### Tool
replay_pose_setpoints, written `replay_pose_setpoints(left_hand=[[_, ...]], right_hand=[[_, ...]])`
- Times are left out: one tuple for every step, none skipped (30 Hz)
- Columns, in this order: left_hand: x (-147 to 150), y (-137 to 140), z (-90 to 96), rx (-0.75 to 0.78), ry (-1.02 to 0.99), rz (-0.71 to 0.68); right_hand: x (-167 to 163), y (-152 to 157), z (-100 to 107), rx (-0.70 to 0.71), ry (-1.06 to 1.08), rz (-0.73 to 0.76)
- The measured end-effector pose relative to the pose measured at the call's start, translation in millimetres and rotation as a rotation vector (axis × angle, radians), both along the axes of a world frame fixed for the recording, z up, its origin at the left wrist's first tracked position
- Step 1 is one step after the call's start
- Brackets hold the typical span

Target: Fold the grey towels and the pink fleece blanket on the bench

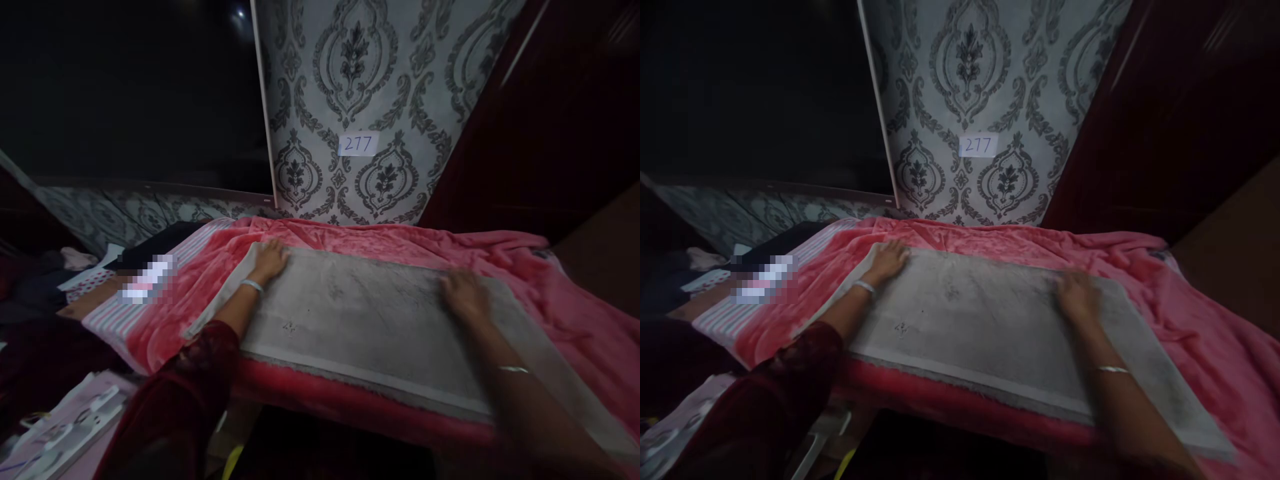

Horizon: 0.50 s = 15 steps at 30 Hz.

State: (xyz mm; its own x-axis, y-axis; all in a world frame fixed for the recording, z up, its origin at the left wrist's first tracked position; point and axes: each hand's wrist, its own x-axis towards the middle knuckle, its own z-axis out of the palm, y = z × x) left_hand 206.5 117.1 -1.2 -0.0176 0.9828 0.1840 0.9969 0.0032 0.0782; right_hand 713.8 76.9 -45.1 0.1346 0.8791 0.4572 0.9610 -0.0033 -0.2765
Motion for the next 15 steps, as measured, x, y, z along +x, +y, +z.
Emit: replay_pose_setpoints(left_hand=[[21, 6, -0.5, -0.002, -0.009, -0.106], [43, 12, -2.2, -0.022, -0.014, -0.202], [63, 17, -4.9, -0.061, -0.016, -0.278], [81, 20, -8.4, -0.098, -0.016, -0.325], [94, 23, -12.3, -0.131, -0.015, -0.35], [102, 24, -15.9, -0.157, -0.014, -0.359], [105, 25, -19.0, -0.171, -0.013, -0.362], [102, 26, -21.1, -0.179, -0.009, -0.363], [93, 27, -22.1, -0.182, -0.002, -0.36], [78, 28, -22.0, -0.19, 0.008, -0.352], [60, 29, -21.1, -0.196, 0.023, -0.328], [37, 30, -19.7, -0.194, 0.036, -0.286], [13, 30, -18.2, -0.21, 0.043, -0.239], [-12, 31, -16.8, -0.204, 0.048, -0.184], [-36, 31, -15.8, -0.202, 0.059, -0.123]], right_hand=[[-37, 8, 9, -0.055, -0.025, 0.094], [-75, 16, 16, -0.106, -0.048, 0.188], [-111, 23, 20, -0.15, -0.067, 0.255], [-143, 29, 23, -0.205, -0.092, 0.306], [-168, 34, 23, -0.273, -0.127, 0.349], [-187, 38, 21, -0.335, -0.163, 0.394], [-197, 41, 18, -0.384, -0.183, 0.426], [-199, 44, 15, -0.421, -0.202, 0.454], [-193, 46, 12, -0.443, -0.216, 0.47], [-180, 48, 10, -0.457, -0.224, 0.468], [-160, 50, 8, -0.466, -0.232, 0.447], [-134, 51, 6, -0.473, -0.24, 0.405], [-104, 51, 4, -0.485, -0.242, 0.337], [-71, 49, 3, -0.489, -0.24, 0.261], [-37, 46, 1, -0.492, -0.233, 0.17]])
